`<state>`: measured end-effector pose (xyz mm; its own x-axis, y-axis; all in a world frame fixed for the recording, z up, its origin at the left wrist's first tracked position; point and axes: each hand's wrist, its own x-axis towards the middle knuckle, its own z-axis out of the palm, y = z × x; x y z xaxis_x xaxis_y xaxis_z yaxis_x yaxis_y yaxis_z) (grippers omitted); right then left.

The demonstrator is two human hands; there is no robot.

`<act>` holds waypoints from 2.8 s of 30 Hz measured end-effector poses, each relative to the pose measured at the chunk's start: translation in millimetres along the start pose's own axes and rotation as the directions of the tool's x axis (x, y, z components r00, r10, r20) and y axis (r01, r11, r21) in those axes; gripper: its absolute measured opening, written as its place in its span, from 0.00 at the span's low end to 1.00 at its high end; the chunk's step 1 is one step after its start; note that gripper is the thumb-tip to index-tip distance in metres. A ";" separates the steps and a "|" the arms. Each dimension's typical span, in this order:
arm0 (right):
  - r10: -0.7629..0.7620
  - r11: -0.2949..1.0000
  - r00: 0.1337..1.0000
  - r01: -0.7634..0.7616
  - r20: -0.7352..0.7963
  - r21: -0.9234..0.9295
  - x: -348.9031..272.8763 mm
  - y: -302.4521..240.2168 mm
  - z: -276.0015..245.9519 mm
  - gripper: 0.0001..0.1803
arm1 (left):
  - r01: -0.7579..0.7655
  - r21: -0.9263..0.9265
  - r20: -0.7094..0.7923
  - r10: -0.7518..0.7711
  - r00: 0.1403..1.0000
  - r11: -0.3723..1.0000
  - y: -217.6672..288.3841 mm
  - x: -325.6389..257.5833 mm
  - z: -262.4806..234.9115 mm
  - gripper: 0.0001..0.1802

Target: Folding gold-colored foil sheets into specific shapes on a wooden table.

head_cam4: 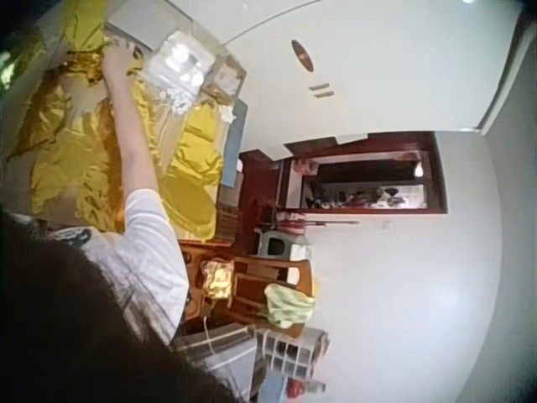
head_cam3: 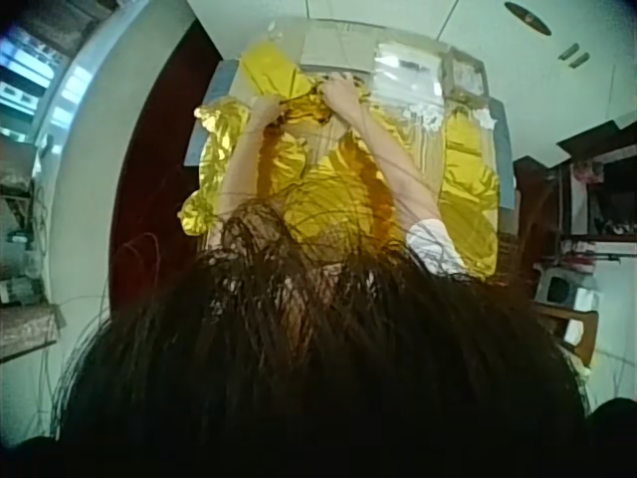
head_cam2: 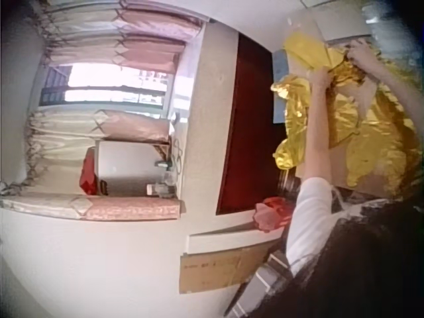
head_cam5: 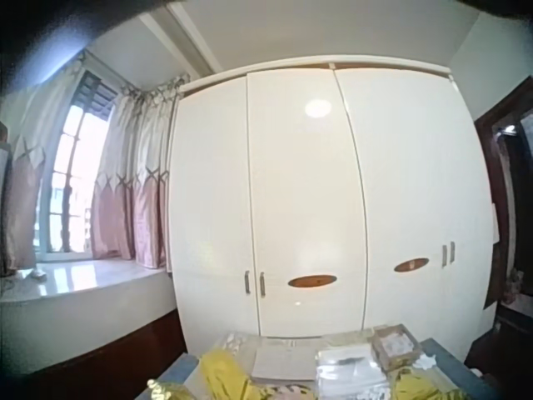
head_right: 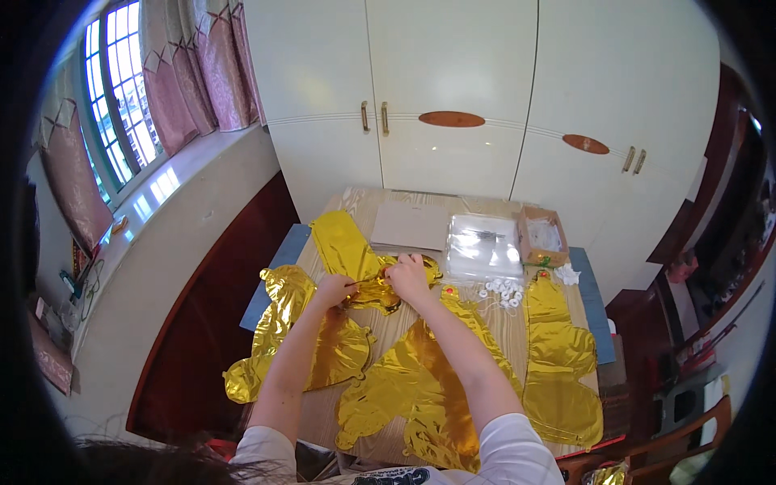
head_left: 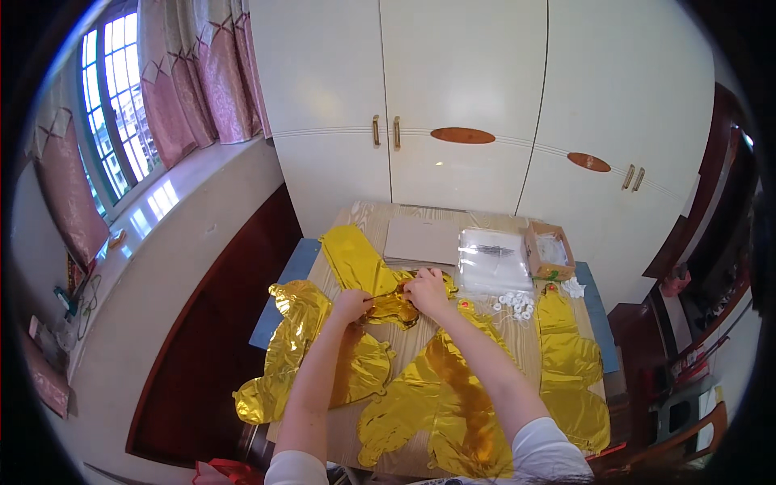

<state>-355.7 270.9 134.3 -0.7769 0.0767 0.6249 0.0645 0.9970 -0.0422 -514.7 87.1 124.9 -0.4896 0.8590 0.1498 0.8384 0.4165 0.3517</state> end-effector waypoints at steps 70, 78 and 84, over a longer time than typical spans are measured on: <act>0.397 0.814 0.913 -0.398 0.093 0.423 -63.1 -108.0 -80.8 0.69 | -0.287 0.324 -0.586 0.430 0.687 0.901 119.4 -77.2 -122.6 0.05; 0.362 0.903 0.927 -0.321 -0.101 0.285 -131.5 -108.4 -125.5 0.67 | -0.469 0.265 -0.541 0.533 0.651 0.842 211.9 -98.2 -127.8 0.08; 0.416 0.833 0.897 -0.311 -0.148 0.457 -148.9 -89.7 -209.8 0.69 | -0.511 0.367 -0.528 0.627 0.573 0.777 269.5 -87.8 -134.0 0.07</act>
<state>-114.4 168.5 208.6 -0.5775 0.4828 0.6583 0.0091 0.8101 -0.5862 -277.9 84.0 330.4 0.1180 0.5962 0.7941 0.9897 -0.0059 -0.1427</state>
